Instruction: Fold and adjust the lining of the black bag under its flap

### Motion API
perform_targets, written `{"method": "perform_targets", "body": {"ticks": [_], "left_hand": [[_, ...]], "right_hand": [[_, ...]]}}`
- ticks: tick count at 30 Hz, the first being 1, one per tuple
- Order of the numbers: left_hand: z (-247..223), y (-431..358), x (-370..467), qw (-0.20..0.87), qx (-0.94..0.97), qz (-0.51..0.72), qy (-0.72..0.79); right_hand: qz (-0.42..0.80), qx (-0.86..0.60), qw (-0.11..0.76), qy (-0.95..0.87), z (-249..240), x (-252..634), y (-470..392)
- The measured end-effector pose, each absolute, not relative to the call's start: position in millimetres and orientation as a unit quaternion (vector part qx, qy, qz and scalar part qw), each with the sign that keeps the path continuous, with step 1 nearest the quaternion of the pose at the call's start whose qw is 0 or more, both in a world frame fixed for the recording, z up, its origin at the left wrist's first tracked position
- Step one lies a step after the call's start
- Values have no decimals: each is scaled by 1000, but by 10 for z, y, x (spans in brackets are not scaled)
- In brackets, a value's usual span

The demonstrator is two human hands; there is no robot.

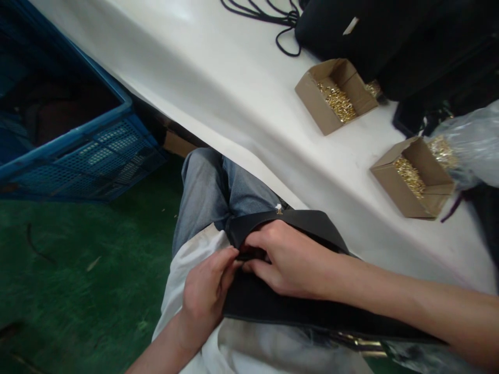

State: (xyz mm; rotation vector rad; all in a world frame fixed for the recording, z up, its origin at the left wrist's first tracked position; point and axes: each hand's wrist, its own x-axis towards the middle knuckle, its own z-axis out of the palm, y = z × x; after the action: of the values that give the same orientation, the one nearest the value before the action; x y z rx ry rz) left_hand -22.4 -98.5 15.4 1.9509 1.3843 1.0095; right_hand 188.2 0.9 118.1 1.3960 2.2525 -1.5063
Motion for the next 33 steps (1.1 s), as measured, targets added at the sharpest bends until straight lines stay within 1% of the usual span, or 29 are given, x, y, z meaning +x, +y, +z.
{"method": "perform_targets", "body": {"ticks": [5,8,11,14,16,18,22,24,29,31,33], "left_hand": [[235,-916,-44,269,703,412,513],[269,-895,-4,286,699,412,510],[294,-895,-8,309,687,414,510],[308,-906,-16,336,666,413,522],[312,-910,-15,359,654,410,524],[315,-908,-10,385,643,408,521],[328,-890,5,426,607,404,536],[333,-887,19,446,581,404,548],[333,-922,55,500,542,398,545],[336,-938,51,518,529,396,544],[351,-936,31,542,512,391,540]], "right_hand": [[-464,493,77,732,1215,1864,46],[-473,517,73,710,1210,1839,32],[-523,537,57,659,1189,1828,10],[-620,550,47,557,1159,1849,-25],[-638,553,37,534,1148,1871,-64],[-588,554,19,588,1146,1887,-120],[-436,525,4,731,1134,1892,-255],[-388,504,26,771,1109,1892,-308],[-304,427,116,844,1056,1916,-359],[-286,408,134,857,1068,1934,-369],[-272,400,136,865,1095,1953,-387]]}}
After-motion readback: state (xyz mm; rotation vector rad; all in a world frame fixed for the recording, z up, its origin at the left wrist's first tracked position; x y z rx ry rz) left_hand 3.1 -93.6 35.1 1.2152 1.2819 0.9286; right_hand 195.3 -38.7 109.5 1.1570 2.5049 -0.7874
